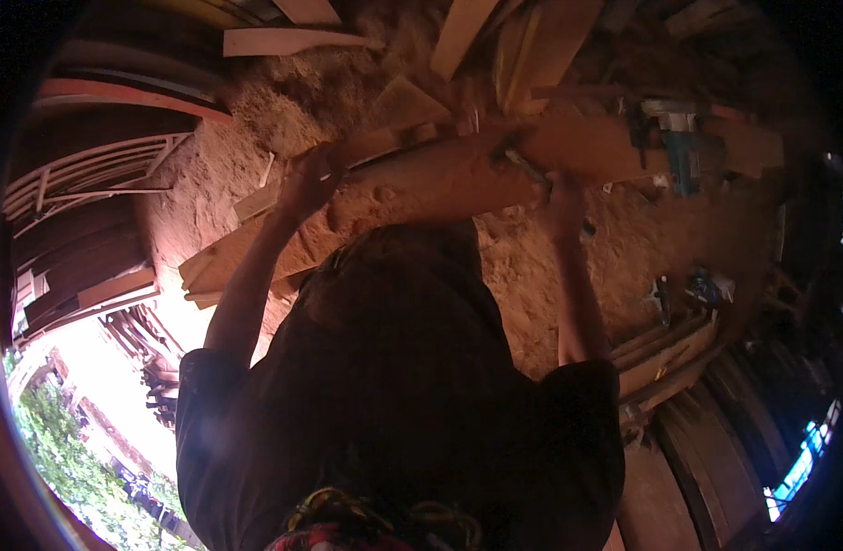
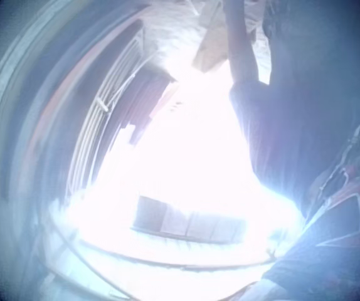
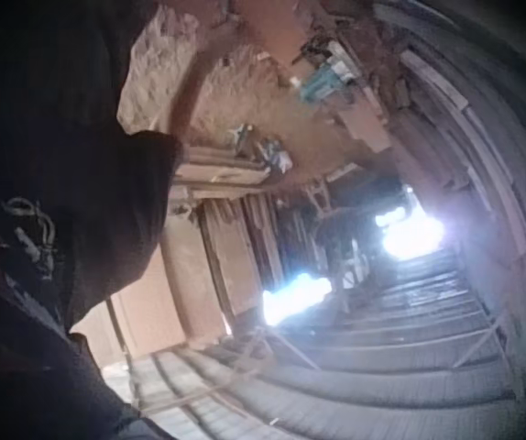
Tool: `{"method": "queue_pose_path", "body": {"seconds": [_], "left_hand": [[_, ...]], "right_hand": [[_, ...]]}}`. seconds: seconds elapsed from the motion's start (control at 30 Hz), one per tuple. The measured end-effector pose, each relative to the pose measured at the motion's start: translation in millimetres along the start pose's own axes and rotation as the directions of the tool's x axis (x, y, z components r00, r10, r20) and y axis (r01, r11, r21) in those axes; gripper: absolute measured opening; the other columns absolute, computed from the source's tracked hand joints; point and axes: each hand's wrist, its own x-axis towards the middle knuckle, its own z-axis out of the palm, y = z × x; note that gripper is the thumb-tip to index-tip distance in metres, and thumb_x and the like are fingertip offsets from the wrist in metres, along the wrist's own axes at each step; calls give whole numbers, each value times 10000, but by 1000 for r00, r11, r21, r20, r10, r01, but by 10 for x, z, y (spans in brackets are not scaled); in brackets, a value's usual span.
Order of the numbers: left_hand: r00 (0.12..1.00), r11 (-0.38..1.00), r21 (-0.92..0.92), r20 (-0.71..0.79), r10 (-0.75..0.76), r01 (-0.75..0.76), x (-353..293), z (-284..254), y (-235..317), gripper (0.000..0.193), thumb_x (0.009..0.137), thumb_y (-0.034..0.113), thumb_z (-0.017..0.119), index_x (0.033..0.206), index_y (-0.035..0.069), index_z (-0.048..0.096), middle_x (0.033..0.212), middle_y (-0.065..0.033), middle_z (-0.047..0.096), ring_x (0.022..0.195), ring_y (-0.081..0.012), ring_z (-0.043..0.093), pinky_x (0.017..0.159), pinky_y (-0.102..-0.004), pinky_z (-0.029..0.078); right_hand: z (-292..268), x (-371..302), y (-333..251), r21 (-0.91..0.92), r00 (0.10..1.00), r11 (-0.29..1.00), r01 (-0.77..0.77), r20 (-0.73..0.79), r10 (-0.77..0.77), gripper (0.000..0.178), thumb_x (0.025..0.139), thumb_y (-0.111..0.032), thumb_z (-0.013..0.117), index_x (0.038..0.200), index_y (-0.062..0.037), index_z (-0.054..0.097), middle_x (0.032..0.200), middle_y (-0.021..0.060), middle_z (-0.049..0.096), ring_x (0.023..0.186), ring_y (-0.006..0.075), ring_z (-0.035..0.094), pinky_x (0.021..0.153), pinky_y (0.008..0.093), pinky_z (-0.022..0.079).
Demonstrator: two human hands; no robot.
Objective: The person selects a wooden plank from a pile, positions it on a workbench, and uses a circular saw to cut the plank. The person handles the wood and saw with both hands, guiding the saw along the plank to complete the cut.
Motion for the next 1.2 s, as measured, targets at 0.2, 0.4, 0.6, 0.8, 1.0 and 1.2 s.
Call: {"method": "queue_pose_path", "body": {"seconds": [0.2,0.4,0.6,0.8,1.0,1.2], "left_hand": [[1000,998,58,20,-7,6,-43,-93,67,361,926,180,770,1247,47,676,1104,-219,763,1040,-404,750,875,-486,611],[999,998,59,-12,39,-38,14,-25,-115,413,940,214,763,1305,64,643,1138,-230,757,1083,-426,735,898,-502,605],[998,997,77,62,18,-23,101,32,-237,494,958,241,785,1378,35,625,1209,-219,754,1142,-391,729,954,-481,589],[1000,991,133,22,5,-8,29,-34,-117,521,966,240,789,1407,13,627,1250,-217,747,1161,-374,729,970,-470,592],[990,993,79,104,-96,88,45,-32,-56,594,975,300,780,1460,29,570,1328,-239,705,1229,-400,690,1012,-491,576],[994,990,113,49,-94,88,-2,-20,-63,563,930,272,793,1410,52,600,1248,-236,714,1165,-412,700,998,-505,566]], "right_hand": [[-130,-213,-975,571,988,806,-156,97,122,351,1019,-329,717,1132,-1,663,971,216,711,892,396,703,797,472,550],[218,-617,-1433,559,992,822,-110,116,54,317,1043,-330,710,1052,-16,670,802,52,668,736,188,650,679,377,508],[167,-628,-1566,636,941,705,-313,308,140,351,1052,-343,688,1021,6,663,775,45,654,723,197,657,664,370,498],[-253,-485,-1795,793,939,510,-332,329,99,298,1067,-303,667,1022,-8,674,731,34,589,676,135,549,611,349,437],[246,-754,-1292,595,927,725,-347,337,167,370,1086,-345,626,1091,22,676,805,115,649,732,187,604,659,384,478],[581,-689,-1410,595,924,726,-344,351,151,431,1086,-417,587,1052,3,676,755,52,615,700,145,580,642,360,466]]}}
